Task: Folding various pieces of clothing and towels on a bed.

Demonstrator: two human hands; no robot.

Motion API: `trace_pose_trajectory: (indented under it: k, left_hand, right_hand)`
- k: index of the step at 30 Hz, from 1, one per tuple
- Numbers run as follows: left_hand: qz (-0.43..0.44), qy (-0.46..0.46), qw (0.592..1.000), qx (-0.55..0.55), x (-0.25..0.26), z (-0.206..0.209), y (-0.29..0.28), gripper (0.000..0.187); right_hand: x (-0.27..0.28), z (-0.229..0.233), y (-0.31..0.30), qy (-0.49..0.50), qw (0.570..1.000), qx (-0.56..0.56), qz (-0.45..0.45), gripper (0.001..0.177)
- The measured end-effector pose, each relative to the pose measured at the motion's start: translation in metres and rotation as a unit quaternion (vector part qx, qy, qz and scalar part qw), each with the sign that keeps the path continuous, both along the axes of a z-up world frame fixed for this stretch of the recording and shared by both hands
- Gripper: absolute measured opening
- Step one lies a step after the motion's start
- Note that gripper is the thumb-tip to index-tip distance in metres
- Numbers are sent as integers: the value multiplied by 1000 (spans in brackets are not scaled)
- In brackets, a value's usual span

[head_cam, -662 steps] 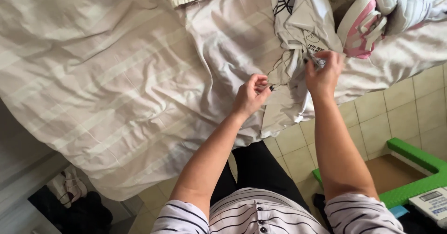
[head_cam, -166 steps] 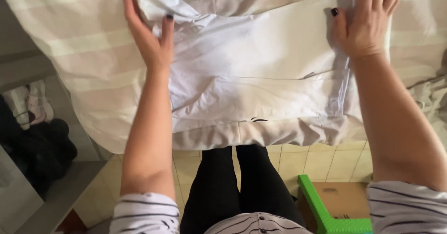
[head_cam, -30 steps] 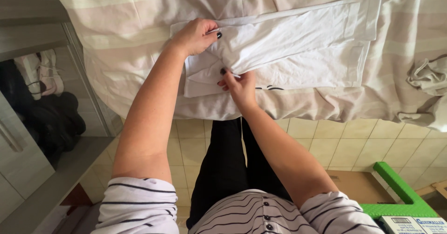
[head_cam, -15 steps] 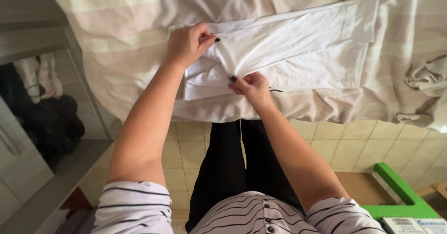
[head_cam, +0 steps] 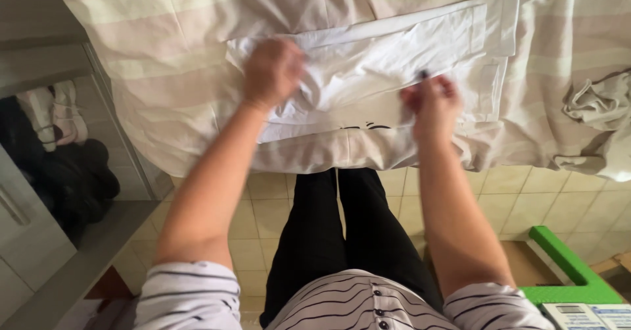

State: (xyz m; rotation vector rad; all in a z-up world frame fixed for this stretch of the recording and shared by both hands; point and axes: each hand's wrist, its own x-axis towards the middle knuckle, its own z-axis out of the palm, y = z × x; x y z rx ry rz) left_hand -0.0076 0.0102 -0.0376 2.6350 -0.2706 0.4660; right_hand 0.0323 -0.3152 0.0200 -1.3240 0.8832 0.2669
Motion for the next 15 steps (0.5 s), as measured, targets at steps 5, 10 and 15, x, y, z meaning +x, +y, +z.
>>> trace_pose_trajectory:
  k: [5,10,15]
  left_hand:
    - [-104,1,995,-4,-26,47,-91,18]
    - [-52,84,995,-24,-31,78,-107,14]
    - [-36,123,990,-59,-34,86,-108,17]
  right_hand:
    - [53,-49,-72,-172,974,-141,-51,31]
    - [92,3,-81,-133,945,-256,151,26]
    - [71,13,-92,-269,799,-435,317,20]
